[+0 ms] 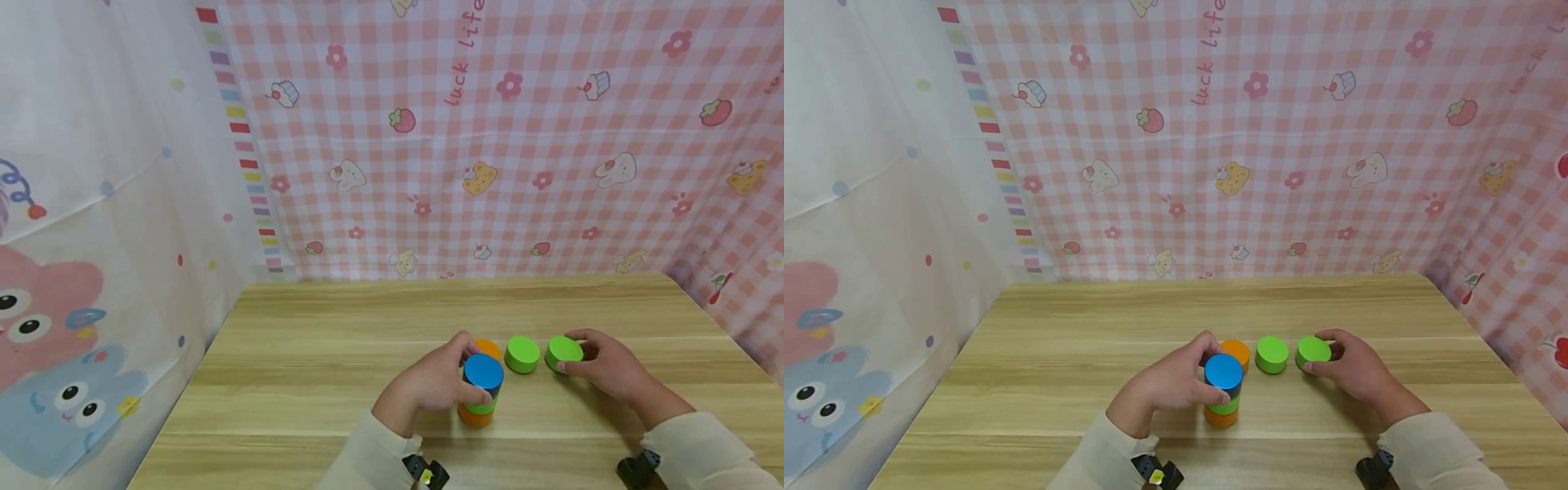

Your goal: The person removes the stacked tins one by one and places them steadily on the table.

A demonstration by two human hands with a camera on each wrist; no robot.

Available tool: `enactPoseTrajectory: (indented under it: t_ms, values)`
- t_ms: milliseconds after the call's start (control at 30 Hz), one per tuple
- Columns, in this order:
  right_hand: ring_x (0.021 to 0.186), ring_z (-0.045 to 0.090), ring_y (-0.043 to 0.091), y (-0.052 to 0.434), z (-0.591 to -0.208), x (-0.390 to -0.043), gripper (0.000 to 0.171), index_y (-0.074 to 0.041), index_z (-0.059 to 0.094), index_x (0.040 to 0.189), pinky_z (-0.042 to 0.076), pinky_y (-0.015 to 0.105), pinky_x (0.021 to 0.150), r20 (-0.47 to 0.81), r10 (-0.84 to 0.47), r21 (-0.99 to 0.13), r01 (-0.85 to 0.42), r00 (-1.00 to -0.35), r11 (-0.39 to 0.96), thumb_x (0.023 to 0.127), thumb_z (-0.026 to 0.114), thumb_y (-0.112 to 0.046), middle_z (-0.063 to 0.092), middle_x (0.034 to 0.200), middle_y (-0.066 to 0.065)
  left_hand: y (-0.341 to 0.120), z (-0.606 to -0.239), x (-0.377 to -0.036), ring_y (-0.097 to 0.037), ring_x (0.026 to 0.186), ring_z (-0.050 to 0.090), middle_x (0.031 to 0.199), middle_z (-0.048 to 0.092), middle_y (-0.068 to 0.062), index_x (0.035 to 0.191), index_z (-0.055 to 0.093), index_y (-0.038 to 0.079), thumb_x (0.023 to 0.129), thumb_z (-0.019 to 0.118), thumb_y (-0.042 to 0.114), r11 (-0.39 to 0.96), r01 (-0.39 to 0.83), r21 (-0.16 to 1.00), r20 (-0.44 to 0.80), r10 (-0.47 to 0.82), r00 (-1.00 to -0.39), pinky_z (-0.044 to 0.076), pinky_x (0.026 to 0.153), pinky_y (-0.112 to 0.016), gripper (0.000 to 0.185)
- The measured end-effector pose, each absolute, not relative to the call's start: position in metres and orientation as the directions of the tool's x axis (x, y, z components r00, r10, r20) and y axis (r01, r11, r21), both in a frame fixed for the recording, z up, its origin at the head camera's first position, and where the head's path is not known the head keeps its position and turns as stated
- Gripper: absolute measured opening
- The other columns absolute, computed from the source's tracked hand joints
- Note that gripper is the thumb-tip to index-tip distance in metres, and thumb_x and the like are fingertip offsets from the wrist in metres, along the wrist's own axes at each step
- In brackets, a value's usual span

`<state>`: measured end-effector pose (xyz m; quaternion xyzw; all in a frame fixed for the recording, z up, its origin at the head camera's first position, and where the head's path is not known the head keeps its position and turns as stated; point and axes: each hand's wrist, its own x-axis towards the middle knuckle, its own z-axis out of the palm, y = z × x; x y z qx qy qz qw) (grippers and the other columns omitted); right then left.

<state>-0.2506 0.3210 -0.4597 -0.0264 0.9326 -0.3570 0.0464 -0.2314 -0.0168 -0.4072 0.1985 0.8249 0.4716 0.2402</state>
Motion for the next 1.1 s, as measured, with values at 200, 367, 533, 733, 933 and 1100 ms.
enactPoseTrajectory:
  t_ms: [200, 367, 533, 733, 933, 1100]
  values:
    - [0.112, 0.064, 0.040, 0.322, -0.460, -0.251, 0.077, 0.009, 0.047, 0.148, 0.053, 0.045, 0.087, -0.076, -0.089, -0.671, -0.015, -0.993, 0.741, 0.093, 0.083, -0.033, 0.065, 0.123, 0.030, -0.015, -0.406, -0.231, -0.018, 0.110, 0.059, 0.123, 0.062, 0.003, 0.118, 0.050, 0.023, 0.086, 0.089, 0.018, 0.489, 0.105, 0.866, -0.210, 0.548, -0.810, 0.050, 0.103, -0.045, 0.051]
    - [0.119, 0.060, 0.048, 0.322, -0.458, -0.249, 0.083, 0.010, 0.040, 0.151, 0.053, 0.056, 0.092, -0.075, -0.092, -0.687, -0.016, -0.993, 0.726, 0.095, 0.081, -0.035, 0.059, 0.131, 0.036, -0.016, -0.405, -0.230, -0.019, 0.112, 0.059, 0.125, 0.062, 0.002, 0.120, 0.050, 0.022, 0.085, 0.089, 0.018, 0.491, 0.114, 0.864, -0.204, 0.547, -0.812, 0.049, 0.105, -0.047, 0.053]
    - [0.126, 0.054, 0.054, 0.320, -0.452, -0.246, 0.086, 0.009, 0.035, 0.155, 0.050, 0.063, 0.097, -0.081, -0.079, -0.705, 0.001, -0.994, 0.710, 0.097, 0.077, -0.039, 0.049, 0.141, 0.041, -0.017, -0.404, -0.230, -0.020, 0.112, 0.059, 0.125, 0.061, 0.001, 0.121, 0.051, 0.021, 0.084, 0.089, 0.016, 0.477, 0.117, 0.871, -0.198, 0.558, -0.806, 0.049, 0.105, -0.047, 0.053]
    - [0.135, 0.043, 0.059, 0.315, -0.443, -0.242, 0.086, 0.005, 0.032, 0.158, 0.042, 0.071, 0.104, -0.060, -0.072, -0.731, -0.005, -0.996, 0.683, 0.098, 0.075, -0.041, 0.041, 0.150, 0.041, -0.018, -0.405, -0.230, -0.020, 0.112, 0.059, 0.126, 0.061, 0.001, 0.121, 0.052, 0.021, 0.084, 0.089, 0.015, 0.462, 0.118, 0.879, -0.191, 0.567, -0.802, 0.050, 0.104, -0.046, 0.053]
    - [0.140, 0.037, 0.061, 0.304, -0.433, -0.237, 0.084, 0.002, 0.033, 0.159, 0.037, 0.075, 0.107, -0.040, -0.078, -0.741, -0.023, -0.996, 0.671, 0.099, 0.074, -0.040, 0.039, 0.153, 0.041, -0.019, -0.404, -0.230, -0.020, 0.114, 0.058, 0.125, 0.061, 0.002, 0.121, 0.053, 0.021, 0.084, 0.089, 0.016, 0.458, 0.115, 0.882, -0.191, 0.568, -0.800, 0.049, 0.105, -0.047, 0.052]
    - [0.143, 0.033, 0.062, 0.296, -0.427, -0.234, 0.084, 0.001, 0.033, 0.159, 0.035, 0.078, 0.107, -0.027, -0.075, -0.734, -0.031, -0.997, 0.678, 0.098, 0.075, -0.040, 0.037, 0.155, 0.041, -0.019, -0.402, -0.230, -0.024, 0.125, 0.055, 0.127, 0.061, 0.002, 0.121, 0.053, 0.022, 0.085, 0.090, 0.017, 0.455, 0.111, 0.884, -0.194, 0.571, -0.798, 0.045, 0.111, -0.053, 0.051]
